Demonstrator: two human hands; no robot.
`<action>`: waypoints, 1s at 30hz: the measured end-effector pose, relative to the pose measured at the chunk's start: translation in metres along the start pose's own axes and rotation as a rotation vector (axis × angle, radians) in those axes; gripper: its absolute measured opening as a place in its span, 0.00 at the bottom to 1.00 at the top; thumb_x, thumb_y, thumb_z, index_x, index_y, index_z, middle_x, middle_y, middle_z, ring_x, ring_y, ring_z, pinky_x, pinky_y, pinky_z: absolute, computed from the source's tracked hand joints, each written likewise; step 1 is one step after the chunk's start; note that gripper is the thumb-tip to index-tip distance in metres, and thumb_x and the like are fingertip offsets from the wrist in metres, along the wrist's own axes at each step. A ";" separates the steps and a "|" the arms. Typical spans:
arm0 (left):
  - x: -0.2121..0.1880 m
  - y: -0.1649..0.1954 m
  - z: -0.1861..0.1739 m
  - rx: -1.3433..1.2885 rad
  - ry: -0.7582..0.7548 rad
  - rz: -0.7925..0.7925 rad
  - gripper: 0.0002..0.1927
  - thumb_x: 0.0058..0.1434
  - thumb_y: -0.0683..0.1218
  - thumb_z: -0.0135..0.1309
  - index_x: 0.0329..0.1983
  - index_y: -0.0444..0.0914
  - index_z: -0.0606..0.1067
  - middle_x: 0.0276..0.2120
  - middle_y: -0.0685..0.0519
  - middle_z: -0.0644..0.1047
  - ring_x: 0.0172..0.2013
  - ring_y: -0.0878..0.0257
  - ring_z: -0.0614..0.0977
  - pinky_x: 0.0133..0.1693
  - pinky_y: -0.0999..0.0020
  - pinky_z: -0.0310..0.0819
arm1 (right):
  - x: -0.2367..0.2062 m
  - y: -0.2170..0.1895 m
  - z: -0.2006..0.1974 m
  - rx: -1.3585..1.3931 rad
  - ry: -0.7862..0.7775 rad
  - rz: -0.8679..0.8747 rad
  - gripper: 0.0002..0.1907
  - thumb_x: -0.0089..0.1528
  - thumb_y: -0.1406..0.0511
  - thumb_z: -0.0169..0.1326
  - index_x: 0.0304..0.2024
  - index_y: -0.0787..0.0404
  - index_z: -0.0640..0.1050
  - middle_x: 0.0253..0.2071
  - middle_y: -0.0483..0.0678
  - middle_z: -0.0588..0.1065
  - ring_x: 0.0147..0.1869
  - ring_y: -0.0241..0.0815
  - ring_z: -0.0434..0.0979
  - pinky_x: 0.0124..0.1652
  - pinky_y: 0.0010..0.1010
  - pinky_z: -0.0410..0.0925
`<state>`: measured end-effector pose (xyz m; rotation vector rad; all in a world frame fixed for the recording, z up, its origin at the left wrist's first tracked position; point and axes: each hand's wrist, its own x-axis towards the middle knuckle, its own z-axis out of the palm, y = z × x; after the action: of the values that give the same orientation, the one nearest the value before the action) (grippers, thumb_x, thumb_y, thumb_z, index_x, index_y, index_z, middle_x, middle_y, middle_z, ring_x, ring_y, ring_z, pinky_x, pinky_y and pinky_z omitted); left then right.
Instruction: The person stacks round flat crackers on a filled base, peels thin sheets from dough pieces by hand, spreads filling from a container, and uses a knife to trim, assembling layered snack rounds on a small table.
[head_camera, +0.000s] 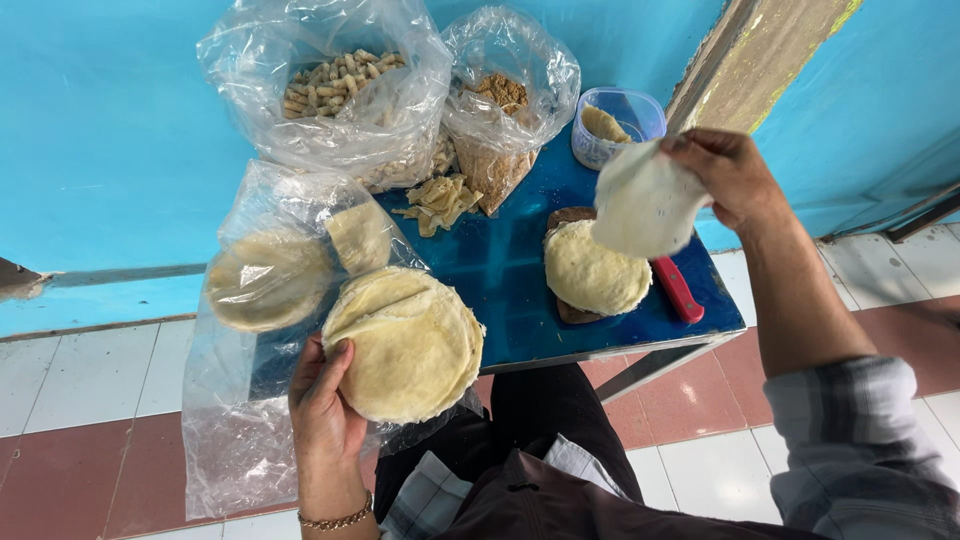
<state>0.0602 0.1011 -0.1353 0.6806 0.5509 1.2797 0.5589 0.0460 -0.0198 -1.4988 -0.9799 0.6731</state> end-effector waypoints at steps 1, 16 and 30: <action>0.000 -0.002 0.001 0.000 0.004 -0.007 0.14 0.66 0.39 0.56 0.54 0.33 0.74 0.50 0.48 0.79 0.51 0.61 0.81 0.52 0.65 0.77 | 0.008 -0.001 0.001 -0.113 0.032 -0.068 0.08 0.68 0.64 0.60 0.46 0.62 0.83 0.39 0.50 0.82 0.39 0.40 0.82 0.40 0.34 0.77; 0.000 0.000 0.007 0.006 -0.010 -0.019 0.15 0.66 0.39 0.54 0.56 0.32 0.73 0.52 0.47 0.79 0.52 0.61 0.81 0.54 0.64 0.77 | -0.076 0.063 0.076 -1.170 -0.123 -0.707 0.11 0.66 0.57 0.56 0.44 0.54 0.83 0.36 0.47 0.82 0.32 0.42 0.84 0.28 0.34 0.76; 0.001 -0.006 0.008 0.001 -0.023 -0.046 0.13 0.66 0.40 0.56 0.53 0.33 0.73 0.50 0.48 0.79 0.51 0.61 0.81 0.53 0.63 0.78 | -0.105 0.092 0.090 -1.204 -0.129 -0.807 0.11 0.66 0.60 0.56 0.47 0.57 0.78 0.33 0.45 0.79 0.38 0.45 0.86 0.30 0.33 0.78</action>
<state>0.0704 0.1003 -0.1338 0.6789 0.5450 1.2270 0.4503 0.0004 -0.1370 -1.7836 -2.1177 -0.5440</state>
